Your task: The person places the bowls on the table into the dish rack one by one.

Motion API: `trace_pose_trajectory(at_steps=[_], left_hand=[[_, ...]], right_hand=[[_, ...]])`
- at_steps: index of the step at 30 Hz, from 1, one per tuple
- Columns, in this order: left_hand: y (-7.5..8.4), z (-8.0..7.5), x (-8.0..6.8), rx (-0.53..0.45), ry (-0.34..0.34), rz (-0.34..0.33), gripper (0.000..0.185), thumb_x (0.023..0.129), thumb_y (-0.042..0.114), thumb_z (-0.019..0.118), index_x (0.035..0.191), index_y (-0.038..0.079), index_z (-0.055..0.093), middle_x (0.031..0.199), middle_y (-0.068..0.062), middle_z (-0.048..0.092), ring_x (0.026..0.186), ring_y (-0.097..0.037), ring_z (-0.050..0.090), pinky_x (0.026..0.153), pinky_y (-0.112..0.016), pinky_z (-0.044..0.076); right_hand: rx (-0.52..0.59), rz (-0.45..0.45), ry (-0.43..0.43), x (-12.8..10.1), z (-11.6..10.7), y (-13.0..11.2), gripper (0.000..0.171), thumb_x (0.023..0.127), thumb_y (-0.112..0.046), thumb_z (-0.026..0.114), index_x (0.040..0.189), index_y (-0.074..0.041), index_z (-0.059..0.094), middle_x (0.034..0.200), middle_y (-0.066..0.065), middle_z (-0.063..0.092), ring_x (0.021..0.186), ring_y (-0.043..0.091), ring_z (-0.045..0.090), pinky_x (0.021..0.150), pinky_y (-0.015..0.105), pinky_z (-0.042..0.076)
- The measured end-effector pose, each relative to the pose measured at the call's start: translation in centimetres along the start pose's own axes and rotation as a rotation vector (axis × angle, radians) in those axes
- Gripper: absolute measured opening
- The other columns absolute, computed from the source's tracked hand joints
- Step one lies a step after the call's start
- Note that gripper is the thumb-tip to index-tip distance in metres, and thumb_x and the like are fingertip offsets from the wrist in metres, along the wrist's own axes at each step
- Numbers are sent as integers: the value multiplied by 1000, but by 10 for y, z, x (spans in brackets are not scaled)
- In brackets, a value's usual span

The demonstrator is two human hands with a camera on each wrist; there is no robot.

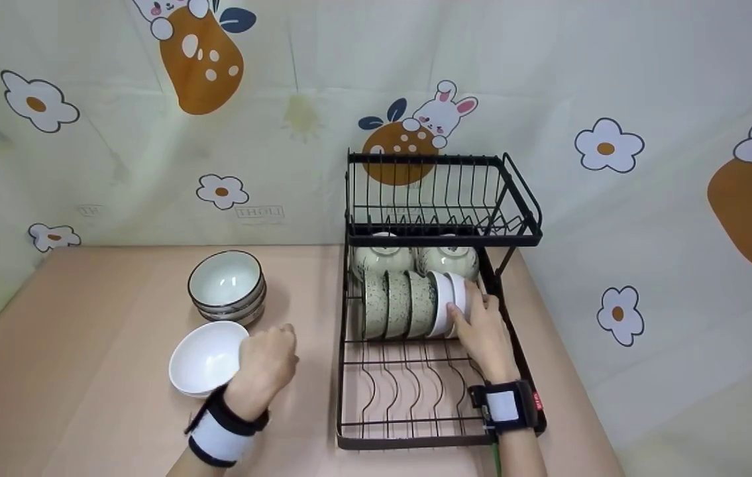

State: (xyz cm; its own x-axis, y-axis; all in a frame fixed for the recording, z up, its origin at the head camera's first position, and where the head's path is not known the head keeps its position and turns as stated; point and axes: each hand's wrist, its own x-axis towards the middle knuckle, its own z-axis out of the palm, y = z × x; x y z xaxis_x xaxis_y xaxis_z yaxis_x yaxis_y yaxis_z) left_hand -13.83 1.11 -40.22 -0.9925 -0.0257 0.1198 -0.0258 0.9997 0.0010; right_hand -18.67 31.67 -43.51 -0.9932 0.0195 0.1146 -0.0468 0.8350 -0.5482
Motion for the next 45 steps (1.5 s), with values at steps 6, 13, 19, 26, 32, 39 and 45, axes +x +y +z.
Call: trace_pose_trajectory(at_steps=[6, 13, 19, 26, 32, 39, 45], left_hand=[[-24, -3, 17, -85, -127, -120, 11, 84, 4, 61, 83, 6, 71, 83, -9, 72, 76, -25, 69, 62, -36, 53], [-36, 4, 28, -114, -244, -196, 17, 87, 3, 56, 89, 4, 73, 96, -13, 73, 79, -27, 69, 57, -40, 54], [-36, 10, 30, -183, -266, -210, 17, 88, 1, 55, 90, 2, 72, 97, -15, 72, 83, -30, 70, 55, -43, 56], [-36, 7, 28, -118, -228, -181, 18, 88, 3, 55, 87, 4, 73, 92, -13, 73, 81, -27, 70, 58, -40, 56], [-39, 0, 23, -25, -156, -123, 15, 85, 7, 59, 84, 7, 74, 85, -8, 74, 78, -23, 71, 63, -34, 55], [-39, -9, 13, 17, -16, -79, 8, 77, 5, 67, 77, 9, 73, 77, -5, 72, 73, -21, 69, 58, -31, 52], [-35, -18, 2, 13, 158, -31, 7, 71, 4, 70, 68, 10, 72, 69, -4, 70, 65, -21, 67, 52, -32, 50]], right_hand=[[16, 10, 24, 0, 0, -1, 64, 98, -42, 46, 148, -8, 26, 138, 40, 34, 122, 58, 41, 95, 71, 36], [13, 17, 46, 1, 0, -1, 62, 97, -41, 46, 147, -7, 28, 137, 39, 36, 119, 57, 43, 92, 69, 40], [13, 25, 41, 0, 0, -2, 63, 97, -43, 46, 147, -8, 28, 138, 38, 35, 121, 56, 42, 92, 69, 40], [4, 12, 57, 0, 0, -3, 61, 97, -40, 47, 146, -7, 30, 136, 37, 37, 120, 55, 43, 92, 68, 40], [10, 4, 69, 0, 2, -3, 59, 97, -34, 48, 145, -5, 31, 134, 38, 37, 120, 55, 43, 95, 68, 38], [1, 4, 71, 0, 1, -4, 59, 98, -36, 47, 146, -6, 31, 135, 37, 37, 121, 55, 42, 96, 68, 37], [-5, -12, 101, -2, 0, -8, 56, 97, -32, 50, 144, -5, 34, 134, 37, 38, 120, 53, 43, 95, 67, 38]])
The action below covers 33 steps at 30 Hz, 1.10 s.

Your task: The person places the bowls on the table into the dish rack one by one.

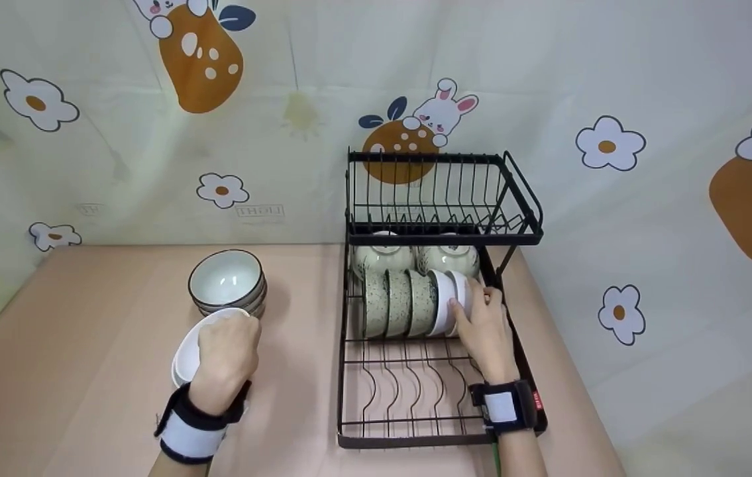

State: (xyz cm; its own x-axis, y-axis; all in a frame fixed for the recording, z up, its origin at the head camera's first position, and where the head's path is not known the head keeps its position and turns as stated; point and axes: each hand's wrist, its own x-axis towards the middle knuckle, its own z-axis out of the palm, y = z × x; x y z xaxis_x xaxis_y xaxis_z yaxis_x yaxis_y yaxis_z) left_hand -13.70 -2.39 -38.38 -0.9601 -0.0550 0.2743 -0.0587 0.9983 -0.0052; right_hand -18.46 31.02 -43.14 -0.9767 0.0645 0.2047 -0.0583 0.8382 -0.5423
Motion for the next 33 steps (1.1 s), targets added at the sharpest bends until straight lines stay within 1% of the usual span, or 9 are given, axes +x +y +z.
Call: trace_pose_trajectory(at_steps=[6, 9, 11, 16, 18, 21, 26, 31, 33], left_hand=[[5, -6, -7, 2, 199, 81, 10, 64, 2, 74, 62, 9, 67, 60, -2, 65, 55, -21, 64, 47, -33, 48], [8, -7, -8, -20, 305, 141, 17, 60, -1, 75, 61, 8, 61, 56, -1, 63, 51, -21, 62, 43, -34, 45], [10, -6, -7, -31, 356, 190, 21, 60, -2, 75, 62, 10, 58, 55, -1, 62, 48, -20, 60, 41, -32, 43], [14, -5, -5, -42, 361, 350, 21, 62, 2, 75, 74, 11, 61, 56, 0, 64, 46, -18, 58, 39, -30, 42], [15, -5, -4, -40, 361, 422, 22, 63, 4, 75, 78, 12, 62, 55, 1, 63, 45, -17, 56, 39, -29, 42], [18, -3, -3, -22, 392, 531, 24, 63, 6, 76, 81, 14, 62, 54, 3, 62, 44, -13, 54, 39, -25, 40], [25, 0, -4, 9, 434, 693, 22, 67, 14, 79, 81, 18, 61, 57, 7, 62, 46, -8, 52, 40, -19, 38], [35, 4, -7, 23, 463, 791, 16, 76, 23, 75, 82, 21, 61, 63, 10, 66, 51, -4, 55, 43, -16, 40], [38, 5, -7, 24, 476, 820, 14, 78, 25, 74, 83, 21, 61, 64, 10, 66, 53, -4, 56, 45, -15, 42]], right_hand=[[4, -5, 48, -3, -4, -7, 57, 96, -28, 53, 144, -3, 34, 136, 36, 35, 121, 54, 41, 96, 67, 37], [2, -22, 95, -5, -5, -12, 55, 95, -25, 55, 142, -2, 36, 134, 33, 37, 120, 53, 42, 96, 66, 38], [0, -64, 156, -6, -5, -15, 52, 94, -20, 58, 138, 0, 41, 130, 33, 41, 117, 51, 44, 95, 65, 38], [18, -177, 275, -9, -5, -26, 44, 88, -11, 64, 128, 5, 51, 121, 31, 49, 109, 48, 51, 92, 61, 41], [51, -198, 271, -11, -5, -32, 41, 88, -9, 64, 125, 5, 53, 119, 30, 52, 107, 47, 53, 91, 60, 44], [137, -206, 219, -15, -6, -42, 39, 90, -9, 61, 126, 4, 54, 118, 27, 56, 105, 42, 58, 89, 55, 50], [269, -168, 65, -21, -5, -59, 37, 96, -14, 53, 132, -3, 52, 117, 21, 62, 101, 34, 66, 83, 40, 57], [464, -111, -123, -27, -3, -72, 39, 102, -17, 39, 137, -2, 44, 116, 25, 62, 95, 23, 69, 81, 26, 57], [554, -96, -204, -29, -3, -75, 42, 104, -19, 33, 141, 0, 38, 120, 29, 59, 97, 22, 68, 84, 27, 57]])
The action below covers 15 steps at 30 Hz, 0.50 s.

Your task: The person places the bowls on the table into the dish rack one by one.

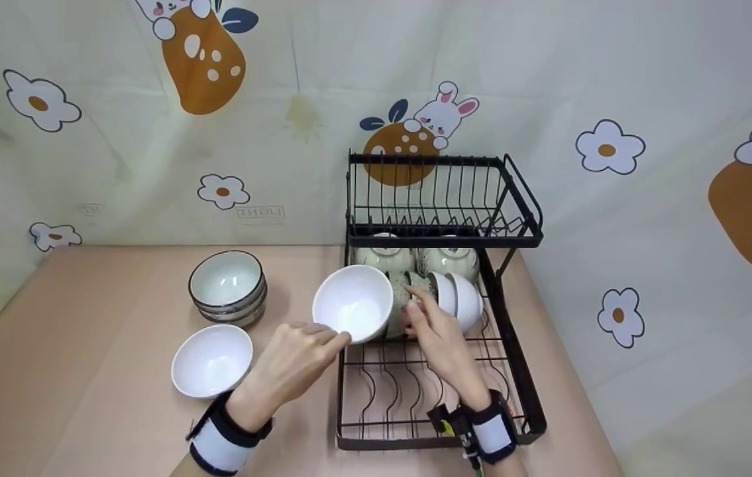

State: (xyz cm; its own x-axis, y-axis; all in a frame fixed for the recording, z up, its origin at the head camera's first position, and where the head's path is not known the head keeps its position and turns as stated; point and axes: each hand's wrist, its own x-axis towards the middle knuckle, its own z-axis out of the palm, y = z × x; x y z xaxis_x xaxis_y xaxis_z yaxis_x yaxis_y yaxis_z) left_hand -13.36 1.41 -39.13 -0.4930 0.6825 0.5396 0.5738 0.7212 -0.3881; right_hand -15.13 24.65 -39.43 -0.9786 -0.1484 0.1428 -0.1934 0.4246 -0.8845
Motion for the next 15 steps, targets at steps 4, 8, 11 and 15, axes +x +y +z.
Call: trace_pose_trajectory(at_steps=[4, 8, 11, 15], left_hand=[[5, 3, 2, -10, 39, 49, 11, 82, 27, 71, 82, 22, 61, 64, 12, 66, 54, -2, 56, 48, -14, 43], [8, 4, 3, -5, 83, 84, 10, 84, 29, 67, 80, 23, 60, 61, 14, 63, 51, 0, 52, 46, -13, 38], [9, 4, 4, -2, 97, 97, 10, 85, 30, 66, 80, 23, 60, 61, 14, 63, 50, 0, 51, 46, -12, 36], [11, 4, 5, -13, 66, 92, 9, 85, 30, 66, 81, 23, 61, 63, 13, 65, 52, 0, 54, 46, -12, 38]], right_hand=[[133, 44, -105, -3, 2, -3, 48, 105, -26, 26, 147, -2, 27, 134, 30, 48, 112, 32, 61, 92, 35, 54], [185, 111, -132, -5, 2, -4, 51, 104, -32, 27, 150, -10, 22, 143, 24, 41, 119, 30, 57, 94, 34, 52], [225, 145, -132, -4, 1, -4, 52, 104, -34, 30, 150, -12, 22, 143, 23, 41, 114, 19, 60, 93, 31, 52], [262, 168, -111, -3, 2, -5, 51, 103, -30, 32, 149, -10, 24, 140, 24, 42, 105, 9, 63, 90, 30, 53]])
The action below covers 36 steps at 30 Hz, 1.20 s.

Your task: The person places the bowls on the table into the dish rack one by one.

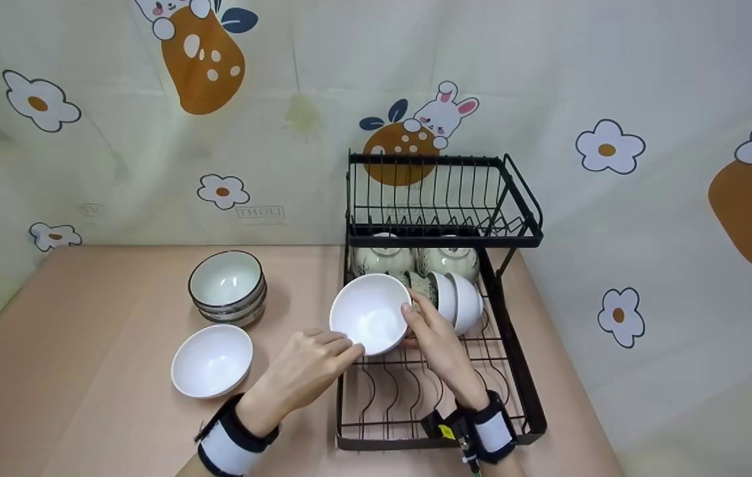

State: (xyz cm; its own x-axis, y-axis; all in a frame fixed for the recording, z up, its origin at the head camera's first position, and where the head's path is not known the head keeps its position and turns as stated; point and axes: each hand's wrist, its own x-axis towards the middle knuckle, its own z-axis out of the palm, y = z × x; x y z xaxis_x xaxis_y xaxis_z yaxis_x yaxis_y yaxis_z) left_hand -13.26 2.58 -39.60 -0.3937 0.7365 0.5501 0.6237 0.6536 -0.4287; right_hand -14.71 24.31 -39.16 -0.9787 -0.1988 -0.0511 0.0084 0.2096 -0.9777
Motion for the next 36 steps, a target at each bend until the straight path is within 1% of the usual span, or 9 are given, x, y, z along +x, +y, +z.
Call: trace_pose_trajectory(at_steps=[5, 8, 12, 15, 21, 25, 27, 32, 36], left_hand=[[1, 1, 1, -33, -67, -26, 12, 79, 24, 72, 84, 22, 61, 70, 13, 66, 58, -2, 56, 48, -12, 39], [1, 2, 1, -50, -50, -53, 16, 75, 19, 74, 86, 21, 62, 75, 11, 65, 64, -3, 56, 50, -12, 41], [1, 4, 1, -50, 5, -104, 20, 72, 17, 76, 86, 18, 62, 79, 9, 62, 69, -5, 54, 50, -13, 42], [3, 6, 0, -80, -13, -139, 18, 73, 22, 75, 84, 17, 61, 77, 7, 60, 66, -6, 53, 48, -13, 42], [8, 7, -3, -152, -233, -187, 18, 84, 34, 69, 83, 17, 67, 72, 6, 64, 59, -6, 53, 46, -15, 42], [10, 10, -6, -177, -352, -245, 19, 82, 32, 71, 73, 16, 67, 62, 6, 61, 49, -6, 47, 42, -16, 36], [10, 10, -7, -209, -417, -296, 23, 80, 31, 73, 66, 15, 65, 57, 6, 58, 46, -7, 44, 40, -17, 33], [12, 11, -7, -299, -605, -420, 31, 81, 35, 72, 60, 13, 64, 57, 3, 59, 46, -9, 48, 41, -19, 36], [14, 11, -6, -303, -661, -434, 29, 83, 32, 70, 62, 13, 64, 59, 2, 61, 49, -10, 51, 45, -21, 42]], right_hand=[[10, 30, 68, -1, 3, -2, 48, 102, -25, 37, 147, -9, 29, 136, 25, 45, 100, 13, 65, 85, 28, 56], [-26, 21, 120, -2, 3, -5, 46, 102, -22, 40, 145, -8, 33, 132, 27, 49, 95, 13, 67, 80, 27, 57], [-142, -21, 198, -4, 1, -9, 43, 98, -16, 48, 140, -7, 42, 108, 24, 62, 78, 9, 67, 71, 25, 58], [-296, -44, 247, -6, 0, -10, 41, 95, -16, 56, 135, -8, 50, 94, 19, 66, 69, 6, 64, 64, 24, 57], [-586, -88, 250, -10, 4, -11, 43, 89, -26, 64, 129, -11, 56, 90, 12, 70, 71, 9, 61, 57, 20, 51], [-742, -142, 257, -12, 11, -8, 44, 85, -32, 69, 123, -12, 60, 83, 9, 67, 67, 11, 57, 55, 21, 48], [-807, -147, 265, -13, 13, -7, 45, 84, -37, 69, 122, -14, 62, 88, 12, 68, 69, 14, 57, 57, 24, 48], [-884, -83, 221, -17, 19, -5, 50, 83, -46, 66, 124, -18, 59, 107, 22, 67, 82, 25, 64, 58, 29, 51], [-933, -60, 186, -17, 25, -2, 50, 83, -45, 67, 124, -17, 59, 103, 20, 67, 77, 22, 62, 54, 26, 47]])
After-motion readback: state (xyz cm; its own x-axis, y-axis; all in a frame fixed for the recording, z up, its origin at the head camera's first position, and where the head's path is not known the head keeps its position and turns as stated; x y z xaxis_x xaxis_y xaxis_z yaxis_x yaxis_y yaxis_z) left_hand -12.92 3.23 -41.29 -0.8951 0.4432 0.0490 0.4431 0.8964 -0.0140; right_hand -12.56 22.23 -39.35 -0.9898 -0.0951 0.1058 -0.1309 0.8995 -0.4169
